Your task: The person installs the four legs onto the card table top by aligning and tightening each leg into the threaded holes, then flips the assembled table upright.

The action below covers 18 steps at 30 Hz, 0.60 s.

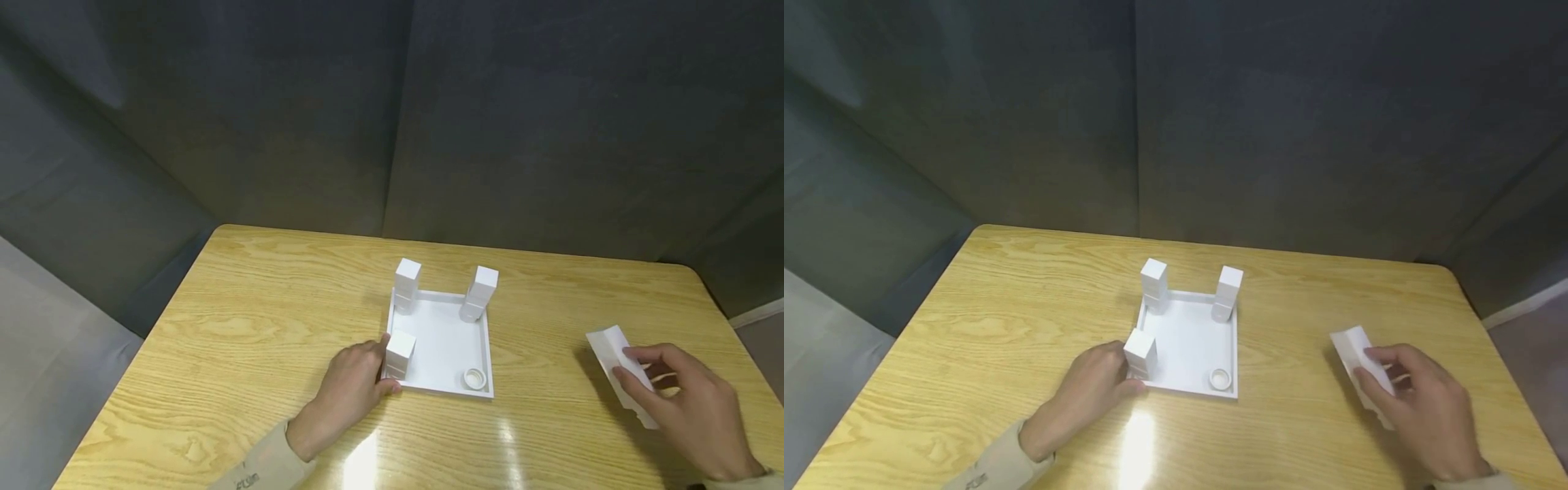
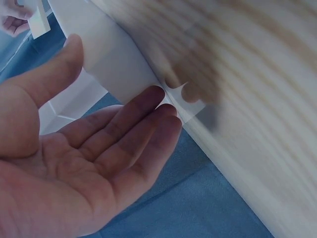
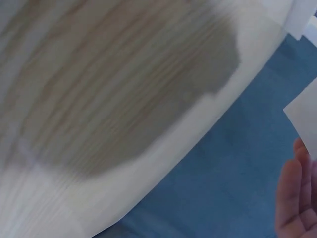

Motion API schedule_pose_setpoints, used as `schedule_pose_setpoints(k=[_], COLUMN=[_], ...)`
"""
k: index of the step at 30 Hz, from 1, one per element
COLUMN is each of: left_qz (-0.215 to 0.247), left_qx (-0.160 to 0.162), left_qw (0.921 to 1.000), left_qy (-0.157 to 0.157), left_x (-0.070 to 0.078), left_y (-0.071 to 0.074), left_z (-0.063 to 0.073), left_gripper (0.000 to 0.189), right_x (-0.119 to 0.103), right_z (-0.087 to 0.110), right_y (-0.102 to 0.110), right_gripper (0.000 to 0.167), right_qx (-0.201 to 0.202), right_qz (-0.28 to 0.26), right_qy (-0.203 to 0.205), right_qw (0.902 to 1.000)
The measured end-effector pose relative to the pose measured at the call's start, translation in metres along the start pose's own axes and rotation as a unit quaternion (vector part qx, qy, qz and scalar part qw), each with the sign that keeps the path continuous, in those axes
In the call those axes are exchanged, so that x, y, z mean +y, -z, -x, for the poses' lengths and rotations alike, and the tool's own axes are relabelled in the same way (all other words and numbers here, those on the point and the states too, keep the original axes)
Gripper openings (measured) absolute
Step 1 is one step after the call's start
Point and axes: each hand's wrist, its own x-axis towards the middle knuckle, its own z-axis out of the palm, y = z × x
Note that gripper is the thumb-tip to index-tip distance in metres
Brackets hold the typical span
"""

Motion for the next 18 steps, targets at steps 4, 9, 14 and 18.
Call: schedule_pose_setpoints(k=[4, 9, 14, 18], left_qz=[0.0, 0.003, 0.004, 0.001], left_qx=[-0.002, -0.003, -0.006, -0.007], left_qw=[1.0, 0.9999, 0.9999, 0.9999], left_qy=[0.004, 0.01, 0.012, 0.009], left_x=[0.0, 0.0, 0.0, 0.0], left_y=[0.0, 0.0, 0.001, 0.001], left_z=[0.0, -0.002, -0.001, 0.0], left_gripper=[0.081, 0.081, 0.081, 0.081], right_x=[-0.008, -0.013, -0.016, -0.019], right_z=[-0.002, -0.004, -0.006, -0.007], right_y=[-0.002, -0.003, -0.003, -0.004], right_gripper=[0.04, 0.041, 0.042, 0.043], right_qx=[0.015, 0.022, 0.029, 0.037], right_qz=[-0.025, -0.031, -0.031, -0.04], right_qy=[0.015, 0.024, 0.028, 0.034], right_qw=[0.9995, 0.999, 0.9987, 0.9979])
